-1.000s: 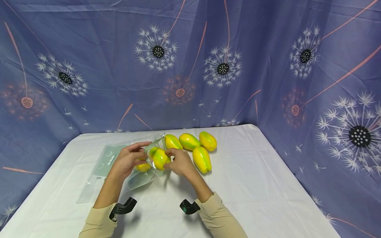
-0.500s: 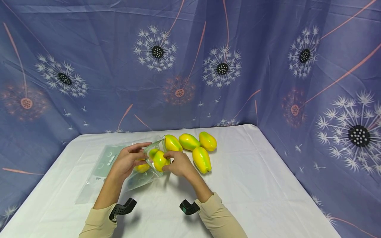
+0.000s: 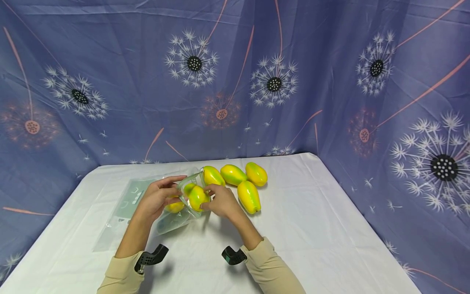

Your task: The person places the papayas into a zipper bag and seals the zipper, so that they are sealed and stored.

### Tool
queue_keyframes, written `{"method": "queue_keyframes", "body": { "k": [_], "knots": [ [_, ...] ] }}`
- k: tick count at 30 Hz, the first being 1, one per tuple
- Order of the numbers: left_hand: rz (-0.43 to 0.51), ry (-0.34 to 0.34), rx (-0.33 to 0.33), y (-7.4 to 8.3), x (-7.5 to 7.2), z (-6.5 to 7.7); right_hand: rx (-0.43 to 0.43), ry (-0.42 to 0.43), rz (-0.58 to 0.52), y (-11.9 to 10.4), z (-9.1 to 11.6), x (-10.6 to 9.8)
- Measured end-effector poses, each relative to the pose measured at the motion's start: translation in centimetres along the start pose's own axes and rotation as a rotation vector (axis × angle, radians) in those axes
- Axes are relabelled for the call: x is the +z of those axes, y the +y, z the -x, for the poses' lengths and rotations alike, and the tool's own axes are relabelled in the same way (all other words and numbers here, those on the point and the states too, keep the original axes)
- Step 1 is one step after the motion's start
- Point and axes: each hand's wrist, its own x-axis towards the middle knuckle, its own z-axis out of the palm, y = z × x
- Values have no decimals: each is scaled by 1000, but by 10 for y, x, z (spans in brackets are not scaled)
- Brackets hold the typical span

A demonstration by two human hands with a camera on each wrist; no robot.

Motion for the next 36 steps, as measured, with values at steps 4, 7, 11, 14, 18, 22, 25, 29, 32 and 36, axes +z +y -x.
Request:
{"method": "queue_keyframes", "body": {
  "k": [4, 7, 11, 14, 18, 22, 25, 29, 32, 36],
  "knots": [
    [-2, 1, 1, 0, 0, 1, 2, 45, -41, -1, 1, -5],
    [-4, 5, -1, 1, -1, 1, 3, 69, -72, -1, 2, -9],
    [-13, 8, -3, 2, -1, 0, 6, 106, -87, 1, 2, -14],
    [-17, 3, -3, 2, -1, -1, 15, 129, -93, 2, 2, -16],
    [-9, 4, -5, 1, -2, -2, 25, 129, -106, 2, 3, -18],
    [-5, 6, -10, 0, -3, -1, 28, 123, -113, 2, 2, -18],
    [0, 4, -11, 0, -3, -1, 34, 128, -108, 2, 2, -19],
    [4, 2, -6, 0, -3, -2, 45, 146, -99, 3, 2, -22],
    [-2, 2, -5, 1, -3, -2, 50, 153, -96, 3, 2, -24],
    [-3, 3, -9, 1, -3, -2, 49, 157, -95, 4, 2, -25]
  ]
}}
